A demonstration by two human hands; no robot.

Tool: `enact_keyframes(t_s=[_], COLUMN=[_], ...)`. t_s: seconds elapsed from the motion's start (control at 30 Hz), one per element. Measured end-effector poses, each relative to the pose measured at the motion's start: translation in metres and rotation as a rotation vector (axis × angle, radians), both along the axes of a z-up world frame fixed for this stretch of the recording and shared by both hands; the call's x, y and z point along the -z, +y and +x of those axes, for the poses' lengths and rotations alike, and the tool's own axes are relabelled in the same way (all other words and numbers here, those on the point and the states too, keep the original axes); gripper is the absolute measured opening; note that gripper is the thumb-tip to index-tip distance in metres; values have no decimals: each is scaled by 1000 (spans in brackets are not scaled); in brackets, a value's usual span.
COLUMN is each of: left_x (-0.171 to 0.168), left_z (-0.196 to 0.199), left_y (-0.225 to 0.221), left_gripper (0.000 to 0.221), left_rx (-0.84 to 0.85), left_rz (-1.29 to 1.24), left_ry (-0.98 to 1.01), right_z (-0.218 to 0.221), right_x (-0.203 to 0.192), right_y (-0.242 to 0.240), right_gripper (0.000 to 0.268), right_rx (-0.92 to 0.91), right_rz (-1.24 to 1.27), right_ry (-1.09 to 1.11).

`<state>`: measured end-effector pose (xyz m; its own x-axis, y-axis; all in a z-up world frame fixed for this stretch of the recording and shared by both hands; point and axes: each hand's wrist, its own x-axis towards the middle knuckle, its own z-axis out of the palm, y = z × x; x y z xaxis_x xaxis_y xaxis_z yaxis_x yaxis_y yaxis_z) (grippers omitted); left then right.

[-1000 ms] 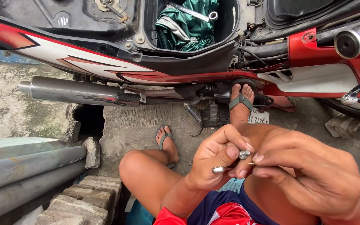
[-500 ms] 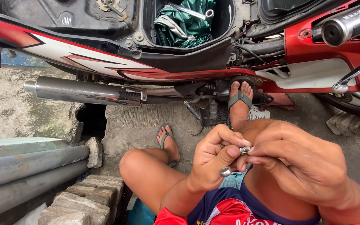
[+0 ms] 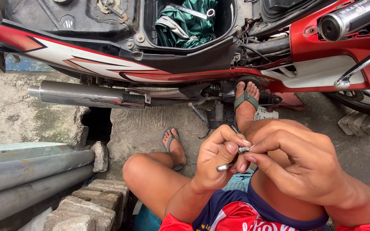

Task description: A person uses a wrench to remove a bolt from a motorcycle frame and then manipulates a small screw.

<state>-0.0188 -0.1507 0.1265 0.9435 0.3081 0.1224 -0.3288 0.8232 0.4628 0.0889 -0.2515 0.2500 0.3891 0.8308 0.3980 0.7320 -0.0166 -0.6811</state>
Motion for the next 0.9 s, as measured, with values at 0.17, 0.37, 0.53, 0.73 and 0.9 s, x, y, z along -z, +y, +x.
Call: enact_keyframes(t_s=[0.17,0.37,0.53,0.73,0.9], left_x=[0,0,-3,-3,-10], left_z=[-1,-1,-1,0,-2], left_y=[-1,-1,-3,-9,-12], left_gripper=[24,23,22,26,19], left_rx=[49,69,48,-26,-116], left_rz=[-99,-132,-106,-54,53], left_ry=[3,24,39,98,155], right_z=[3,6,7,7,4], right_x=[1,3,1,3,-1], right_y=[1,-1,0,-2,1], right_gripper=[9,9,9,12,16], right_rx=[-39,-72,-82,-48,-116], right_rz=[13,3,-4,-25,55], right_ry=[58,129,147,11,-206])
